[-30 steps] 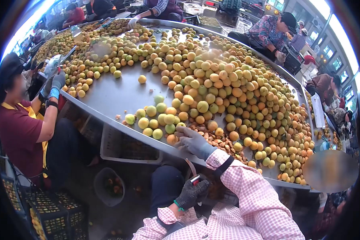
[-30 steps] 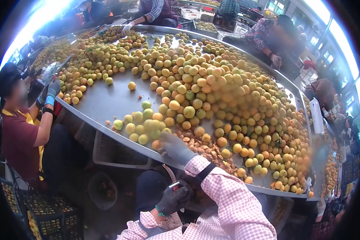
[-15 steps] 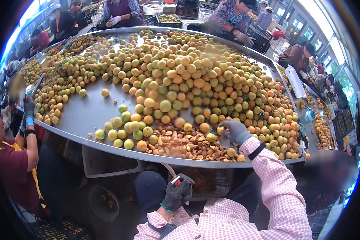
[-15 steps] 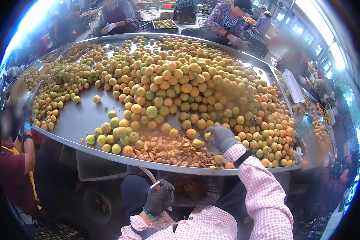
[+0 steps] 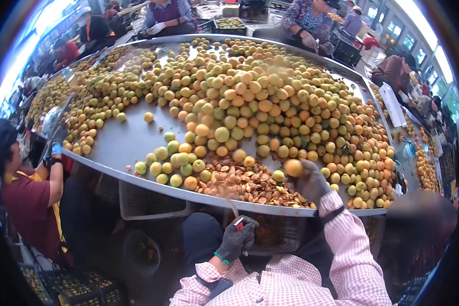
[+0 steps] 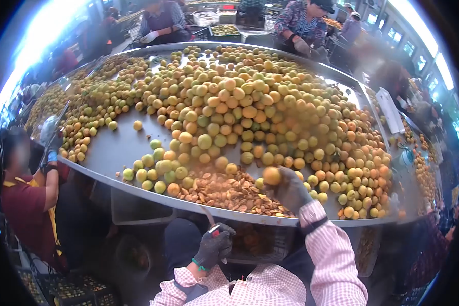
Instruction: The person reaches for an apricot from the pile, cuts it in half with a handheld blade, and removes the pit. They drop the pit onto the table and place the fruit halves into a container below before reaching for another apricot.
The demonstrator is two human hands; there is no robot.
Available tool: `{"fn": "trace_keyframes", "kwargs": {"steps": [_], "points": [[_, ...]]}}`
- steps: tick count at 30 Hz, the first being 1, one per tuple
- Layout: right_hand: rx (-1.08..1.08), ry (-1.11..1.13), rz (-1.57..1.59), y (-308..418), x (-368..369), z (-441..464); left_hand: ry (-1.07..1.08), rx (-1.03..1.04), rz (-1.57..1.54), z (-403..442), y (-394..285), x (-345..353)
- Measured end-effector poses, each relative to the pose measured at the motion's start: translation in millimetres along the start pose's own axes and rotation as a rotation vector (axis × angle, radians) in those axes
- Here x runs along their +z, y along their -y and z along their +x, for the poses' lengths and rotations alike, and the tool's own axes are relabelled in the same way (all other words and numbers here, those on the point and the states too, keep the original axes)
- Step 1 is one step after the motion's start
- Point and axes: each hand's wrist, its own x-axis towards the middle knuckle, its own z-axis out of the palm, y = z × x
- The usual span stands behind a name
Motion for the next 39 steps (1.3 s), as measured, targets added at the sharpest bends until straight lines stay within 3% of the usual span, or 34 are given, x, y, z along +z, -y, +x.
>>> {"fn": "trace_keyframes", "kwargs": {"steps": [1, 4, 6, 7, 8, 9, 11, 12, 13, 14, 15, 16, 17, 18, 20, 22, 25, 26, 27, 28, 31, 37, 39], "points": [[-0.062, -0.078, 0.016, -5.8, 24.7, -27.4, 0.001, -0.003, 0.047, 1.5, -0.7, 2.8], [-0.071, 0.025, -0.102, -34.9, 39.1, -77.1, -0.058, 0.022, 0.295, 11.0, 17.1, 0.4], [0.052, -0.103, -0.292, -60.2, 48.2, -96.0, -0.104, 0.451, 1.008, 12.8, 24.5, 7.5], [0.040, -0.098, -0.412, -72.9, 52.5, -100.5, -0.119, 0.128, 1.152, 2.3, 7.8, 26.1], [0.025, -0.093, -0.533, -86.6, 55.6, -105.9, -0.125, 0.128, 1.158, -1.8, 6.2, 32.9], [-0.298, -0.079, -0.686, -117.5, 37.1, -103.7, -0.033, 0.212, 1.270, -4.3, 7.0, 39.0], [-0.255, -0.136, -0.694, -119.5, 33.7, -115.2, 0.119, 0.254, 1.443, -3.8, 25.0, 30.5], [-0.211, -0.198, -0.708, -118.7, 33.0, -119.8, 0.118, 0.255, 1.448, -6.3, 28.4, 33.5], [-0.272, -0.230, -0.592, -117.3, 35.1, -121.9, 0.207, 0.122, 1.176, -8.7, 31.2, 36.7], [-0.194, -0.273, -0.566, -110.0, 33.1, -127.2, 0.289, -0.007, 0.900, -11.1, 32.9, 39.7], [-0.130, -0.237, -0.438, -100.1, 33.4, -133.4, 0.362, -0.248, 0.549, -15.7, 29.6, 48.0], [-0.066, -0.203, -0.307, -89.5, 34.2, -141.1, 0.364, -0.254, 0.554, -16.7, 33.3, 44.6], [0.000, -0.092, -0.236, -78.3, 32.9, -149.8, 0.371, -0.334, 0.325, -16.3, 38.8, 36.4], [-0.070, -0.052, -0.230, -75.5, 33.4, -155.2, 0.373, -0.417, 0.094, -18.1, 42.3, 31.6], [-0.085, -0.238, -0.436, -70.1, 31.9, -173.3, 0.299, -0.217, 0.241, -26.3, 10.3, 67.7], [-0.193, -0.303, -0.577, -71.0, 26.7, -186.0, 0.255, -0.194, 0.452, -26.9, -1.5, 73.2], [-0.254, -0.231, -0.449, -79.2, 27.5, -195.5, 0.240, -0.197, 0.587, -29.7, -2.9, 86.2], [-0.258, -0.244, -0.439, -81.3, 27.1, -197.3, 0.248, -0.059, 0.722, -30.8, 1.3, 87.5], [-0.433, -0.200, -0.719, -83.1, 26.2, -198.5, 0.254, 0.085, 0.854, -32.0, 3.5, 90.4], [-0.604, -0.150, -1.000, -85.0, 26.7, -199.0, 0.257, 0.074, 0.858, -34.4, 5.0, 94.5], [-0.620, -0.127, -1.034, -83.1, 35.8, -202.3, 0.330, 0.165, 1.168, -40.5, 10.4, 104.3], [-0.591, -0.053, -0.985, -91.3, 33.6, -207.9, 0.359, 0.215, 1.316, -47.3, 13.2, 110.6], [-0.703, -0.056, -0.945, -97.7, 30.8, -206.8, 0.382, 0.307, 1.419, -47.0, 13.4, 111.3]]}}
